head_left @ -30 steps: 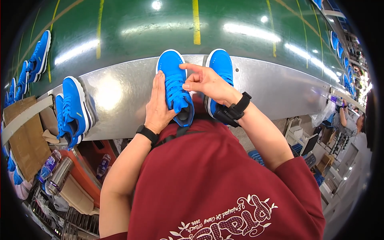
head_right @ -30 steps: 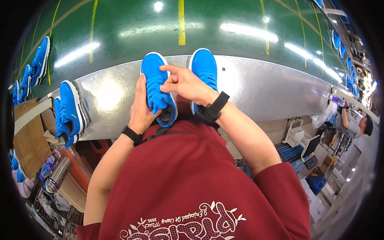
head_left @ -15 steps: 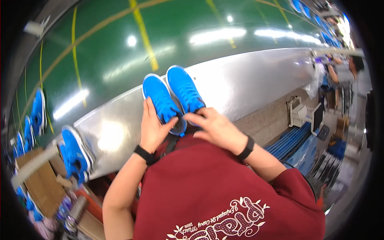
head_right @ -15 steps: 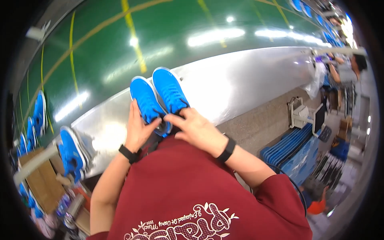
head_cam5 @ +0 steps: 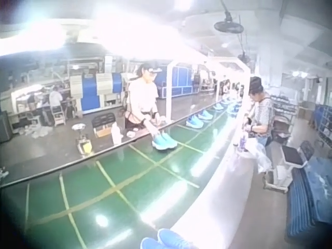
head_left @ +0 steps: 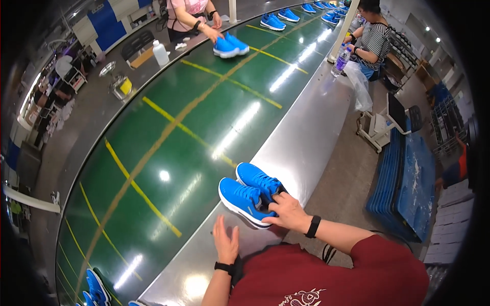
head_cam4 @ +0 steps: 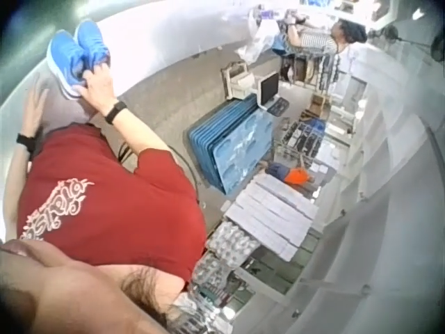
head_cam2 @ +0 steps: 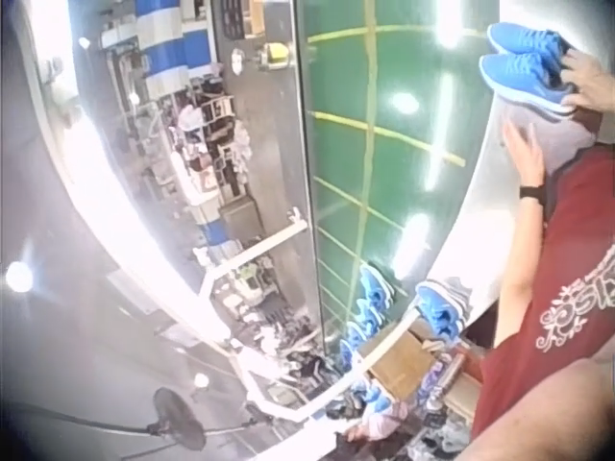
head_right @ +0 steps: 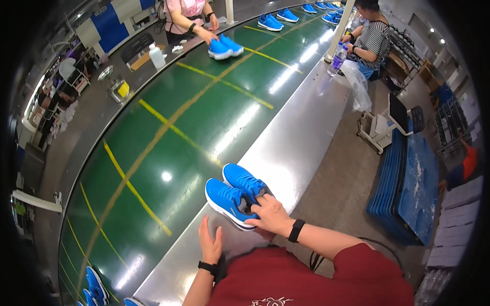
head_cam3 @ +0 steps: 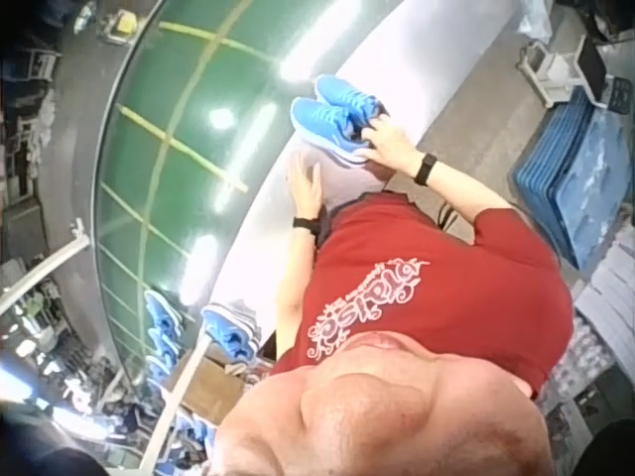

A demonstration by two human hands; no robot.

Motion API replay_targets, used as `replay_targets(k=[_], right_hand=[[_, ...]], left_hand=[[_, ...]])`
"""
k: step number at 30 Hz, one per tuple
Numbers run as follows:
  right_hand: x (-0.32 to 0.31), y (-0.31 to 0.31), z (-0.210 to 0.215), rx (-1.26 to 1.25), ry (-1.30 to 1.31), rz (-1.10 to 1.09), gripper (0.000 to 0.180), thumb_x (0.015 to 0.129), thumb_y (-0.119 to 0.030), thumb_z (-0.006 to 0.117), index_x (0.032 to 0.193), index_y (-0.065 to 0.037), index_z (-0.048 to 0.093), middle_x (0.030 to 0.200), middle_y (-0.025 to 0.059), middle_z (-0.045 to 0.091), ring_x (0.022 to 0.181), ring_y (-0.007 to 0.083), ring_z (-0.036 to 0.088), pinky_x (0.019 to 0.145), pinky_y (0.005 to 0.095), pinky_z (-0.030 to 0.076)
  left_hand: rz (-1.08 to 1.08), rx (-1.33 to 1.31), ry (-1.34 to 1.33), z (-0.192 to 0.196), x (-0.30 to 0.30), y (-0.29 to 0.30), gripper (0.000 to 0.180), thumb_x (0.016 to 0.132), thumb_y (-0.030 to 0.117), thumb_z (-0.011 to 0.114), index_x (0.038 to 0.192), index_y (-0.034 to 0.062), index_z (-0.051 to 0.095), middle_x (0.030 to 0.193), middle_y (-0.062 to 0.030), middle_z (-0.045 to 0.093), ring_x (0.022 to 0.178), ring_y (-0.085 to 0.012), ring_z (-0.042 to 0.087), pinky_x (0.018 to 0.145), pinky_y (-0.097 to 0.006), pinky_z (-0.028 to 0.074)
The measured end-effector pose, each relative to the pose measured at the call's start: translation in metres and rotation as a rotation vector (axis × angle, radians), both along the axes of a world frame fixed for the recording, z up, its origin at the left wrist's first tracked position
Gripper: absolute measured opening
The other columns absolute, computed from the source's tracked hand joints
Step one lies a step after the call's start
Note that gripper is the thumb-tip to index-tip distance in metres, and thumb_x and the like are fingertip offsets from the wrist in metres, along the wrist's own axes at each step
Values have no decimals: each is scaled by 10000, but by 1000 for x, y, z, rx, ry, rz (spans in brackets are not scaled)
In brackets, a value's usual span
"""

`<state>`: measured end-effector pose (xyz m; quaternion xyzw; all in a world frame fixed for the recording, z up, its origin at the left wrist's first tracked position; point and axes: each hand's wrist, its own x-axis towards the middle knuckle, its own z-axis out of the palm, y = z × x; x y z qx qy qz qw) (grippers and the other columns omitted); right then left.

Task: Organizing and checking blue sneakers on a conveyor belt in a shoe manufacturing facility.

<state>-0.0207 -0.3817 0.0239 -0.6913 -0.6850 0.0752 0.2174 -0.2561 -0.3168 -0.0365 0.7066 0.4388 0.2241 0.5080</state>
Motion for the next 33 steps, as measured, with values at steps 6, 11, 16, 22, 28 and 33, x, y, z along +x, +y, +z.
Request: replay_targets(k=[6, 11, 16, 22, 28, 33], right_hand=[[86, 128, -14, 147, -48, -16, 365, 722, -430, 713, 798, -82, 632, 880, 121, 552, 859, 312, 522, 749, 406, 449], [144, 272, -39, 184, -115, -57, 352, 695, -378, 744, 841, -73, 645, 957, 163, 547, 961, 334, 505, 833, 426, 423], [151, 326, -68, 153, -183, -135, 674, 676, -236, 781, 1285, -226, 492, 1381, 185, 389, 1315, 418, 293, 1070, 519, 287], [120, 220, -95, 90, 34, -198, 640, 828, -211, 646, 1401, -166, 363, 1463, 243, 249, 1361, 439, 215, 1099, 521, 225], [138, 34, -93, -215, -131, -157, 576, 904, -332, 550, 1392, -89, 363, 1450, 208, 301, 1365, 398, 247, 1109, 496, 230], [105, -12, -101, -175, -87, -315, 537, 924, -330, 507, 1386, -89, 377, 1439, 160, 352, 1371, 331, 273, 1107, 489, 241]], left_hand=[[-137, 510, 683, -31, -7, -3, 764, 834, 465, 581, 1343, -62, 365, 1405, -298, 325, 1337, -444, 255, 1078, -518, 236], [-143, 453, 707, -30, -4, -6, 788, 836, 505, 543, 1344, -70, 362, 1425, -298, 297, 1347, -452, 237, 1074, -522, 219], [-125, 423, 761, -32, -3, -8, 802, 818, 538, 559, 1339, -47, 388, 1428, -273, 314, 1360, -419, 232, 1074, -518, 216], [-101, 435, 738, -33, -2, -5, 815, 801, 539, 567, 1342, -44, 389, 1445, -264, 298, 1364, -414, 229, 1079, -508, 212], [-105, 452, 706, -35, -4, -4, 823, 803, 525, 564, 1346, -63, 372, 1448, -274, 284, 1370, -419, 215, 1089, -505, 200], [-113, 480, 674, -30, -3, -5, 828, 815, 509, 539, 1359, -80, 332, 1455, -286, 258, 1374, -427, 199, 1102, -506, 175]])
